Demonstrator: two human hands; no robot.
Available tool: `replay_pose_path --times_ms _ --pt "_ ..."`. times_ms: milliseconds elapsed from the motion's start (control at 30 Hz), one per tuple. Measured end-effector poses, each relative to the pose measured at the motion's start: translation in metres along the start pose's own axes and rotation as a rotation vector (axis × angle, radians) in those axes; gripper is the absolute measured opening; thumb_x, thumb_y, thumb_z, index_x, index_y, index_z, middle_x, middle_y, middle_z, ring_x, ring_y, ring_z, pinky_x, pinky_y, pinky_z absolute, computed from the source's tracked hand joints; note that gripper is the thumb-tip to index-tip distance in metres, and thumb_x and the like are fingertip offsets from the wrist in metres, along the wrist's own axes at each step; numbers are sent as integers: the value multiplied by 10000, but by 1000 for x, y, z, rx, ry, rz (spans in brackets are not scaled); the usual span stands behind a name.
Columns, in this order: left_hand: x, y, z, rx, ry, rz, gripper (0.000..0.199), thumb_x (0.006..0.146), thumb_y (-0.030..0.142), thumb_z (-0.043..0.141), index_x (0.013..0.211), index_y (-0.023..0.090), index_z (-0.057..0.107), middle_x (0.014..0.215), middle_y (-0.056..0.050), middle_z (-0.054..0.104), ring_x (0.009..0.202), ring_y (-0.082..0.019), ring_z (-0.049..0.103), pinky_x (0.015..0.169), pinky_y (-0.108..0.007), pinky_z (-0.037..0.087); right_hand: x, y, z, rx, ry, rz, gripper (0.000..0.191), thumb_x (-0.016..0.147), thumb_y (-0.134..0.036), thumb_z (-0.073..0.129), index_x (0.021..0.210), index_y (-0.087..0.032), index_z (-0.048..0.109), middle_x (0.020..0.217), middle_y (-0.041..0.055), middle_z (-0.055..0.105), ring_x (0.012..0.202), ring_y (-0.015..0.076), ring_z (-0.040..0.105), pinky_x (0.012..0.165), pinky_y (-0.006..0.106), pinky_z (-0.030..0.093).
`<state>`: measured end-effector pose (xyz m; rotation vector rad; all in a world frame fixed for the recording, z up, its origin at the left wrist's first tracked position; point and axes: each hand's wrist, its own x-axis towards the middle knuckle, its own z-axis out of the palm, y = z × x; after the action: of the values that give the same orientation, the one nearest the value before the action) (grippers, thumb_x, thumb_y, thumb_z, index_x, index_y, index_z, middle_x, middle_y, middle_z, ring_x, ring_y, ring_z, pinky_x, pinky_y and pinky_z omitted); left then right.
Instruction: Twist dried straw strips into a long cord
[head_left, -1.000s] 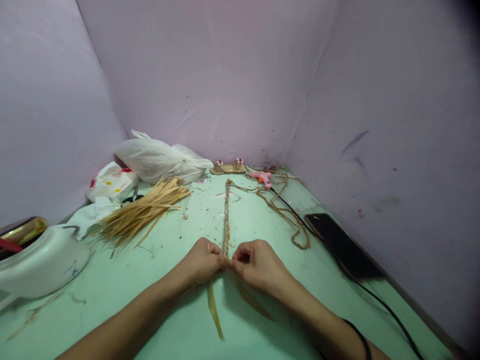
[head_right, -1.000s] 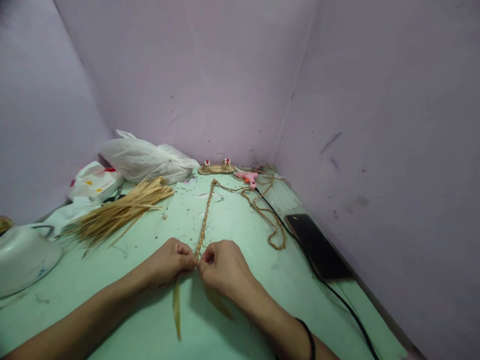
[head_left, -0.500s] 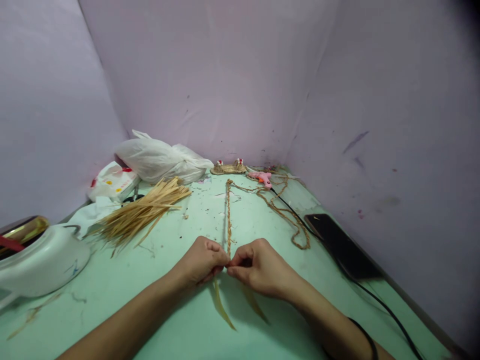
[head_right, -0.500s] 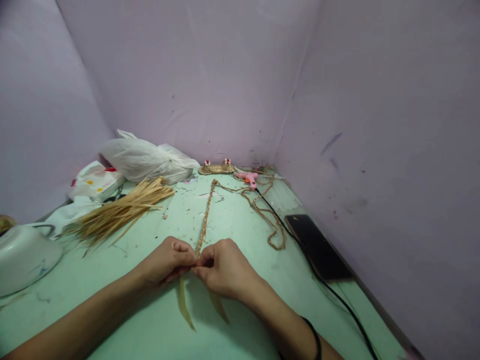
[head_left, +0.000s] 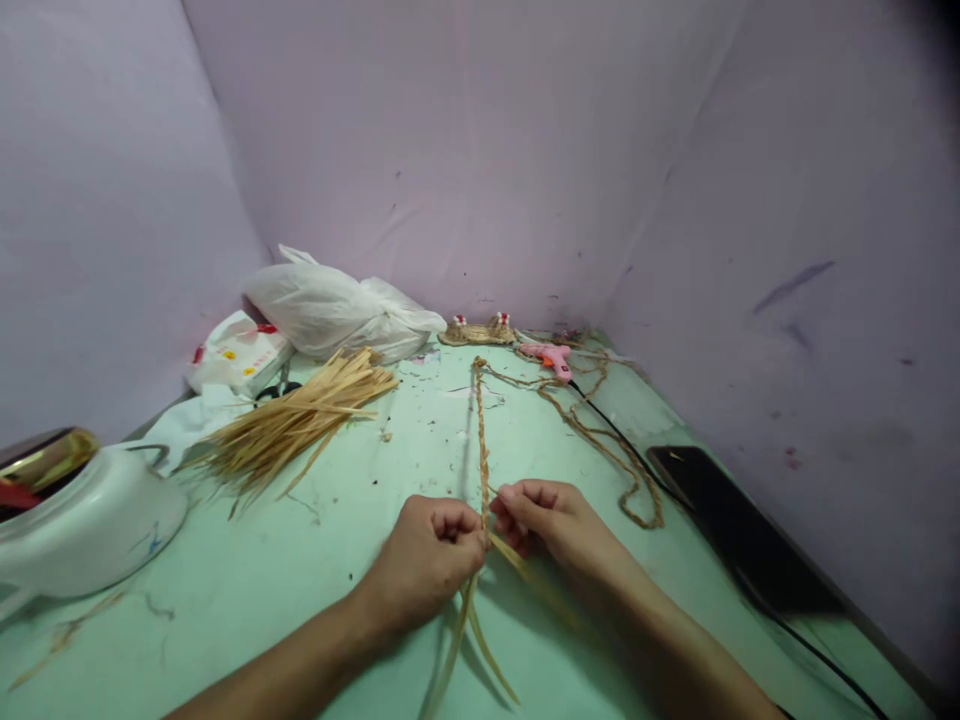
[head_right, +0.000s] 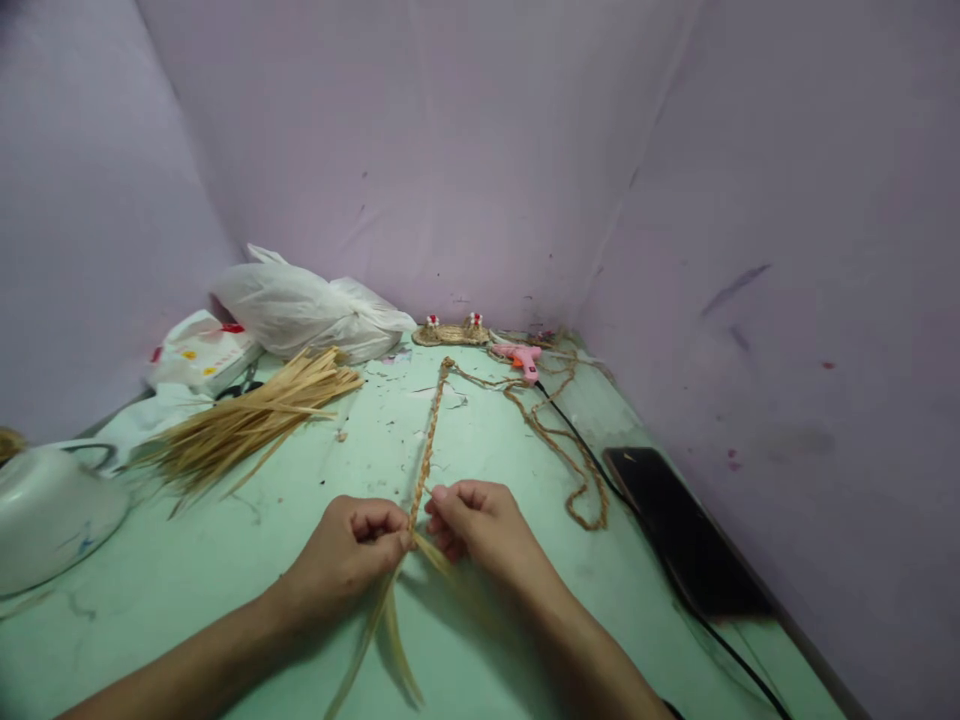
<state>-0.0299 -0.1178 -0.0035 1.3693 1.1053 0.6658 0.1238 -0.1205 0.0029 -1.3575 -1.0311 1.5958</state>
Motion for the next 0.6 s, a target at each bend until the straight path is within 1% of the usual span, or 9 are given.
replay_pose_path --times_ms 67,100,233,333,400,500,600 --pt "0 1 -3 12 -20 8 118 629 214 471 549 133 500 503 37 397 495 -60 323 469 -189 250 1 6 4 82 -71 77 448 621 -551 604 640 -103 588 530 13 562 421 70 464 440 197 326" --pt "0 2 -4 17 -31 0 121 631 215 467 545 134 493 503 36 394 494 -60 320 466 -189 247 1 8 6 106 -81 100 470 628 -569 589 656 -100 591 536 18 564 427 76 474 444 200 329" --pt "0 5 -7 50 -59 -61 127 619 214 457 515 142 456 483 42 354 477 -57 300 451 -188 230 5 15 9 139 -13 114 521 618 -616 573 678 -99 592 584 36 577 464 87 502 462 199 351" --pt "1 2 -7 72 -94 -114 99 598 185 441 523 137 485 489 37 377 484 -59 317 457 -185 246 8 19 8 208 -25 135 546 633 -651 531 714 -114 581 608 44 576 463 94 499 439 201 353" --pt "3 -1 -5 104 -116 -144 86 576 158 431 509 141 481 476 42 371 474 -56 316 447 -182 241 10 20 8 188 -40 126 530 626 -646 546 686 -120 565 551 30 541 446 94 476 422 200 340" --pt "9 -4 -3 125 -156 -173 88 549 127 420 469 151 446 442 53 350 434 -46 302 417 -179 215 12 18 10 73 -18 85 462 593 -582 631 595 -131 529 455 -12 453 411 76 416 420 199 317" --pt "12 -5 -2 72 -185 -219 84 537 119 436 473 147 482 438 53 381 414 -41 316 403 -176 211 14 17 9 34 -7 74 435 629 -563 609 566 -142 521 452 -17 436 394 71 384 418 208 299"
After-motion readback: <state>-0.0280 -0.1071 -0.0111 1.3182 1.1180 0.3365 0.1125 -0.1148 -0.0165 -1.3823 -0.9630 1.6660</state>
